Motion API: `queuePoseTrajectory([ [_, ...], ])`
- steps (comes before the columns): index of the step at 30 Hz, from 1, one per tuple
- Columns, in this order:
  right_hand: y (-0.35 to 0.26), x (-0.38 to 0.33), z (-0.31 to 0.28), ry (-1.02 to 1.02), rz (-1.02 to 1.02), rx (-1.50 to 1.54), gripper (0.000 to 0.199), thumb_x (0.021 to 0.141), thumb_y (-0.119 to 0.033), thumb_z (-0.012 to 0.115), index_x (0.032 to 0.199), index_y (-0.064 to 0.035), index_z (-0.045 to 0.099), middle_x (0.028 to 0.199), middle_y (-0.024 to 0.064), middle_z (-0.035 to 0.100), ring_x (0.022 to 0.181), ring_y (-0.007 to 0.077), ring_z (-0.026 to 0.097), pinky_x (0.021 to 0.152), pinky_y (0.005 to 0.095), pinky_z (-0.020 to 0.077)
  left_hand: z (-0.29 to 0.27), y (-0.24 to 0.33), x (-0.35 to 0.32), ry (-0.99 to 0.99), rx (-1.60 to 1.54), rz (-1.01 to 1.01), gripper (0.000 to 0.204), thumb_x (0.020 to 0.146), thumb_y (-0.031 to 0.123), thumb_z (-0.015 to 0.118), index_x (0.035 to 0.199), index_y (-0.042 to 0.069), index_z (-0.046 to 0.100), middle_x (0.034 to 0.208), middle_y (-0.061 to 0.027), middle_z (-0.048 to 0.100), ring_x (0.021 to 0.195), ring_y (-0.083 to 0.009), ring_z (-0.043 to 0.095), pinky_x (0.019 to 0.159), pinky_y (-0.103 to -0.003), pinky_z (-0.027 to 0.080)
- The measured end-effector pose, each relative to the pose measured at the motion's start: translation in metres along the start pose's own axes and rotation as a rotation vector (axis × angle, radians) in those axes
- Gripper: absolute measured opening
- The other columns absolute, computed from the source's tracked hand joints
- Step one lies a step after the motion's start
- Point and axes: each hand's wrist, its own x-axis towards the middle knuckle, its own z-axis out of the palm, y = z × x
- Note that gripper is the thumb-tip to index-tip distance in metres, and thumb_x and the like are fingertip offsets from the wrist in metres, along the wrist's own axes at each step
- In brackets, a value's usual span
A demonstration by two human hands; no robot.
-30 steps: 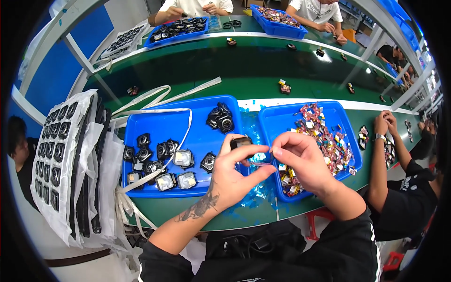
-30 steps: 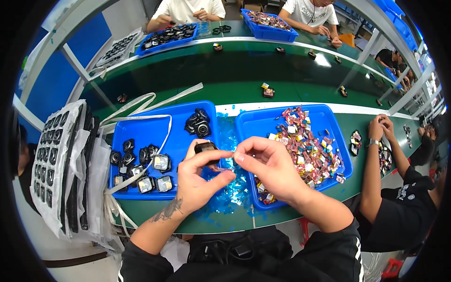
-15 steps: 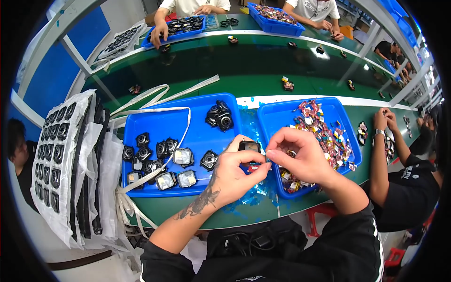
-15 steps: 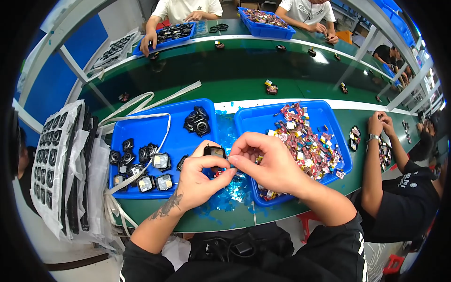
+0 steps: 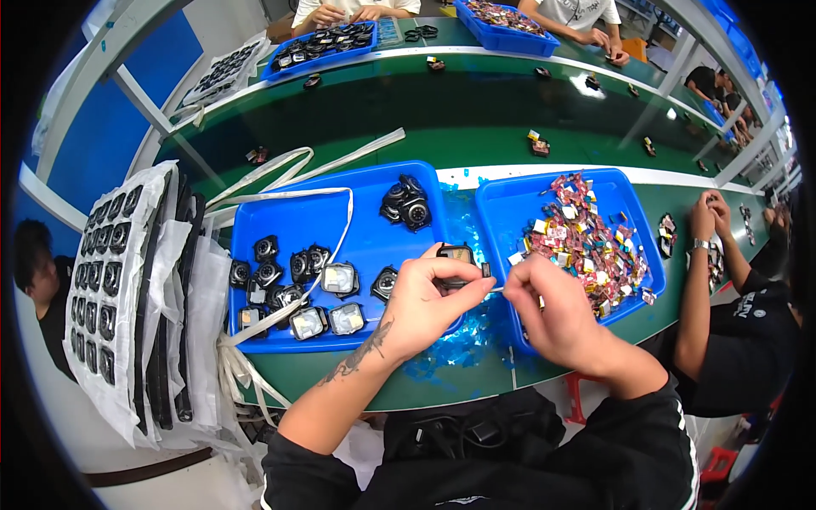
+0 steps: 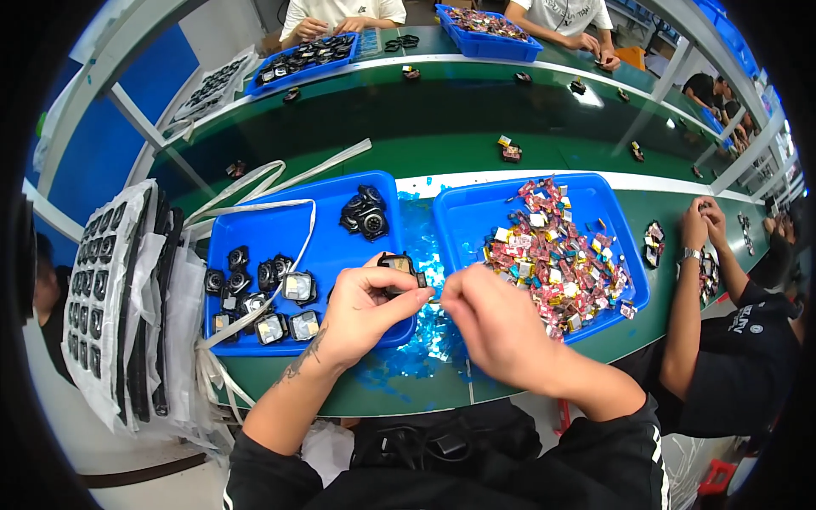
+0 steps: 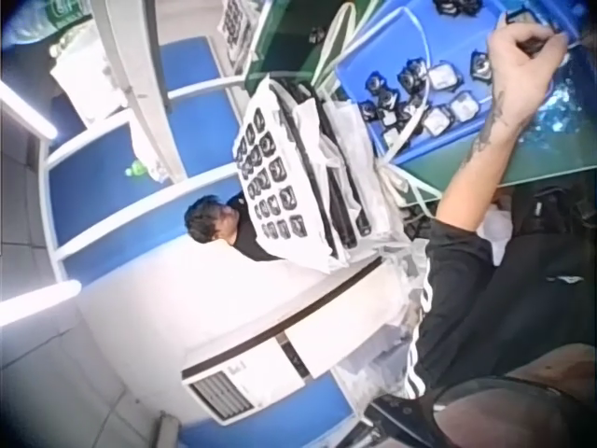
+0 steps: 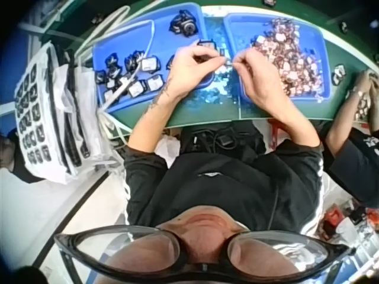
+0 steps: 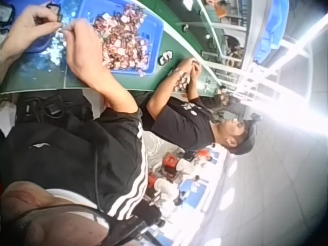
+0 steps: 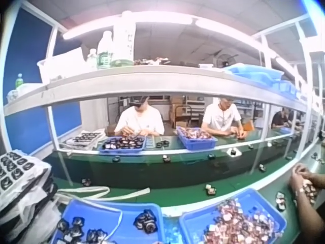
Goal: The worker is assembling small electronic components, possibly smartwatches or portable modules, on a production assembly line.
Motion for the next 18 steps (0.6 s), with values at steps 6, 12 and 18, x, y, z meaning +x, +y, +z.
queuePoseTrajectory([
  [6,-0.002,0.018,-0.015,-0.084,0.232,0.263,0.015,0.087,0.000,0.063,0.100,-0.0011,0.069,0.090,0.0098,0.064,0.082,0.0205,0.062,0.067,0.0294,0.0493,-0.001,-0.001,-0.001,-0.131,-0.122,-0.071,0.015,0.083,0.009,0.075,0.089,-0.004,0.072,0.093,-0.0050,0.061,0.081,-0.0080,0.057,0.070,-0.022,0.046],
  [12,0.013,0.006,-0.008,-0.044,0.295,0.773,0.014,0.087,0.001,0.065,0.100,0.0001,0.067,0.098,0.0072,0.065,0.090,0.0112,0.062,0.074,0.0241,0.0517,-0.003,0.000,0.002,-0.246,-0.243,-0.104,0.024,0.095,0.002,0.056,0.118,-0.003,0.062,0.111,-0.0076,0.061,0.099,-0.0113,0.059,0.091,-0.029,0.050],
  [18,0.000,0.009,-0.012,0.099,0.201,0.245,0.011,0.082,0.004,0.068,0.093,-0.0001,0.070,0.084,0.0107,0.067,0.074,0.0189,0.067,0.066,0.0269,0.0551,0.006,-0.006,0.000,-0.016,-0.227,0.142,0.048,0.095,-0.005,0.046,0.141,0.000,0.038,0.128,-0.0136,0.053,0.113,-0.0176,0.056,0.098,-0.032,0.046],
])
